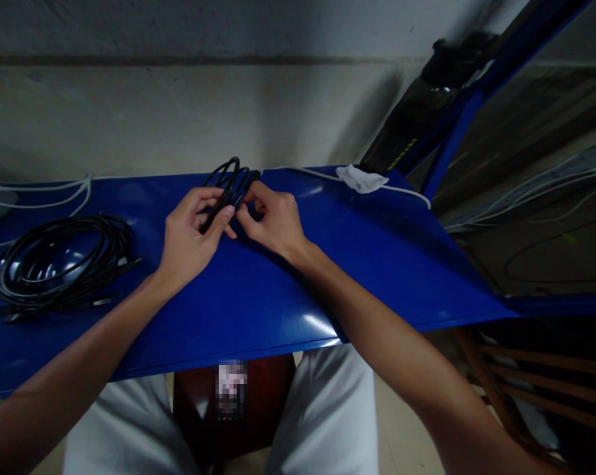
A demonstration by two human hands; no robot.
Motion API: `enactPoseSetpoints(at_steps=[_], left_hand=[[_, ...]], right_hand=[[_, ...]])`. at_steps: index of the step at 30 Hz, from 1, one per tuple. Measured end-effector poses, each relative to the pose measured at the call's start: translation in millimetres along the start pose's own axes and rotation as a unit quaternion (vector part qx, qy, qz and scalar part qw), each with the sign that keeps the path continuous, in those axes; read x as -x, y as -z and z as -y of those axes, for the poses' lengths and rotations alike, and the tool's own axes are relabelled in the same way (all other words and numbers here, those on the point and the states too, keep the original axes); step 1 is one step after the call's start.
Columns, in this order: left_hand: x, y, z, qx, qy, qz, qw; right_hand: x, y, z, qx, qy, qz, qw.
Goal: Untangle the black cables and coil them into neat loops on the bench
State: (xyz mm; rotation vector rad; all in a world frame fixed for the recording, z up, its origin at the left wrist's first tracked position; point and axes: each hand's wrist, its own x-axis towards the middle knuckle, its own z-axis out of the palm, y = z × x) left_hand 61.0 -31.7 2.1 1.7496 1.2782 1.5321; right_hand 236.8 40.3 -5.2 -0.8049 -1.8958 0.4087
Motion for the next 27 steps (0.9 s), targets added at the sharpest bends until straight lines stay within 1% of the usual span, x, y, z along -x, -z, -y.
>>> enactPoseSetpoints(at_steps=[4,9,17,20,27], left_hand=[[-0.1,-0.5,0.2,0.005,0.0,0.005,1.0],[-0.1,-1.2,2.8,-0.022,0.004,0.006,1.0],[-0.3,-1.8,7.4,-0.011,-0.016,-0.008,1.0],[-1.0,-1.9,8.4,0.003,-0.023,-0.012,1.0],[-4.9,-2.6,6.0,0.068,0.001,-0.004,0.998]], right_hand=[[0.1,0.4,0.7,-0.002,-0.005,0.006,1.0],[0.6,1.2,0.4,0.003,0.013,0.022,1.0],[0.3,2.4,2.3,-0.018,0.033,0.026,0.999],[0.8,2.1,1.9,-0.023,0.038,0.021,0.999],[-0.3,2.2,1.7,-0.024,0.031,0.025,0.999]])
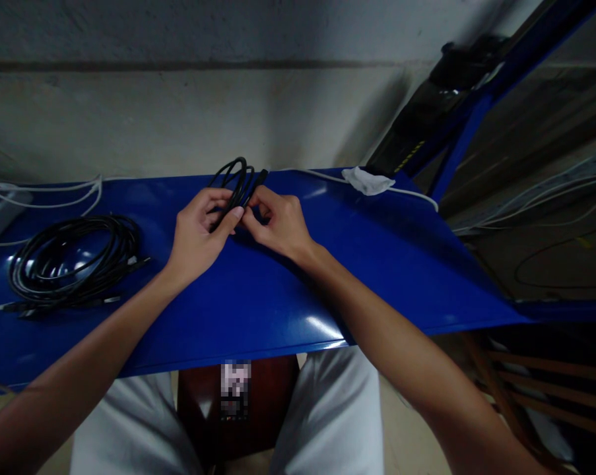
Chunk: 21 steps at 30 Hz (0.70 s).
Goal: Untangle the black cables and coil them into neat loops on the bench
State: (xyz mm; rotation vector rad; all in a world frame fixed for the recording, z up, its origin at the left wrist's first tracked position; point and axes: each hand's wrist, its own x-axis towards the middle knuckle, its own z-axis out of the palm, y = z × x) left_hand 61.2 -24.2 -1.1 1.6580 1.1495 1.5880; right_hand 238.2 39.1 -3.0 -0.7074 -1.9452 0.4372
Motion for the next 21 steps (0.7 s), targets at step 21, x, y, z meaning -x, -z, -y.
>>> enactPoseSetpoints(at_steps=[21], left_hand=[[-1.5,1.2,6.9,0.053,0.003,0.012,0.999]], right_hand=[[-2.2,1.9,3.2,-0.003,-0.025,-0.006,1.0]])
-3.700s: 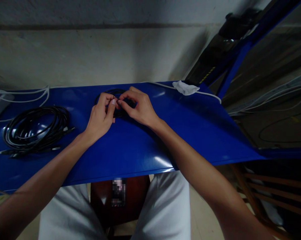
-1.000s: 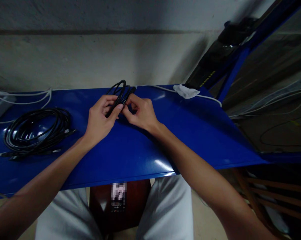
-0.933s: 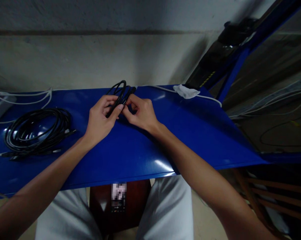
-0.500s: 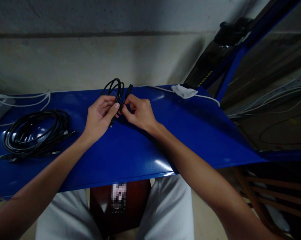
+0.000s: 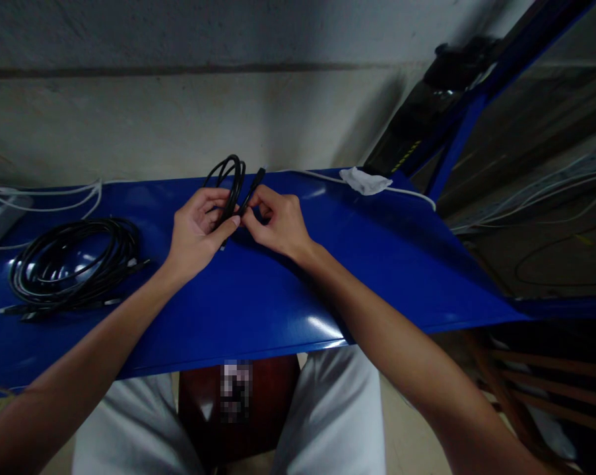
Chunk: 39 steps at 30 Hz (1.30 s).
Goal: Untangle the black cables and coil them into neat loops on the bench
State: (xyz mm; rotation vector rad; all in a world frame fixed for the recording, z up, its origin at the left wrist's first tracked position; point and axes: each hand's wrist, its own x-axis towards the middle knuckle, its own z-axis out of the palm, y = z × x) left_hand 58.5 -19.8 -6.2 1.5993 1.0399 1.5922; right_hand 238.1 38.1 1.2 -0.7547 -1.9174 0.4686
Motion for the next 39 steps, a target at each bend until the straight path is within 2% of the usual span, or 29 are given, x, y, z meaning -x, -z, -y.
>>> enactPoseSetpoints(at_steps=[13,15,18,21,24,28,31,39], left_hand=[[-0.8,0.7,0.2,0.007,-0.011,-0.018,1.0],[-1.0,1.1,0.4,0.009,-0.01,-0.021,1.0],[-1.8,1.3,-0.5,0.014,-0.007,-0.031,0.999],[-3.2,1.3,-2.1,0.012,0.01,-0.04,0.999],[-4.0,1.5,-3.8,0.011,0.019,-0.035,0.999],[-3.6,1.4,-7.0,0.011,0.015,-0.026,0.999],[-3.1,1.2,-11.0,0.007,0.011,-0.026,1.0],[-4.6,1.3,-19.3,-0.03,-0.025,0.005,0.999]], right_hand=[[1.3,4.4,2.8,-0.04,0.032,0.048,0.998],[1.2,5.0,4.9,-0.07,0.022,0.059,0.996],[-0.3,5.8,9.5,-0.127,-0.035,0.067,0.989],[-2.8,5.9,11.4,-0.199,-0.108,0.063,0.972],[-5.5,5.3,9.2,-0.287,-0.167,0.061,0.941],[-9.4,6.6,8.9,-0.397,-0.214,0.081,0.889],[-12.1,9.8,13.0,-0.442,-0.237,0.107,0.859],[-14.2,14.3,15.6,-0.45,-0.25,0.146,0.845]])
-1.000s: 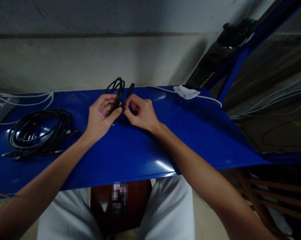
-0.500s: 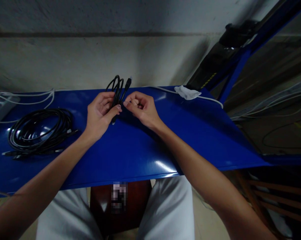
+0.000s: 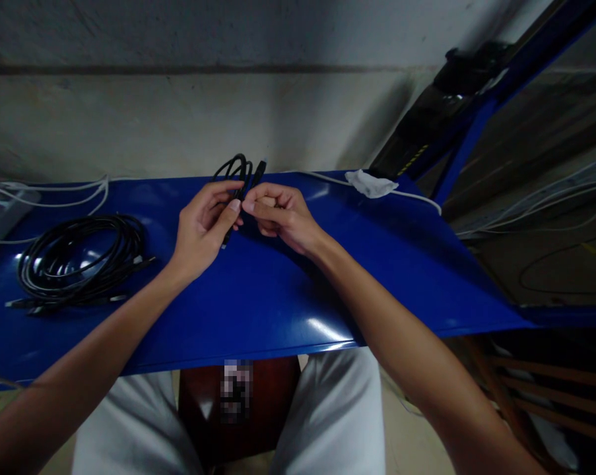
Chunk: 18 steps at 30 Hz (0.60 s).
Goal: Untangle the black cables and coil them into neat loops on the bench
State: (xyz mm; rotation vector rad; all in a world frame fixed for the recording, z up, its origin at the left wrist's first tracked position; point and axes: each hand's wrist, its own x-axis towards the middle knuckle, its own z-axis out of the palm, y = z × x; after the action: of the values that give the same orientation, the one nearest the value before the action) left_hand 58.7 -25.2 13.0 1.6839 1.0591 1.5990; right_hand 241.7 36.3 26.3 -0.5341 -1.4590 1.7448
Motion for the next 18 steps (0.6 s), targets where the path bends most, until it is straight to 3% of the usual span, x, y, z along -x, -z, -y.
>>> enactPoseSetpoints(at_steps=[18], left_hand=[[1.8,-1.8,7.0,0.039,0.034,-0.02,0.998]], right_hand=[[-1.4,4.9,-7.8,0.082,0.04,0.007,0.996]])
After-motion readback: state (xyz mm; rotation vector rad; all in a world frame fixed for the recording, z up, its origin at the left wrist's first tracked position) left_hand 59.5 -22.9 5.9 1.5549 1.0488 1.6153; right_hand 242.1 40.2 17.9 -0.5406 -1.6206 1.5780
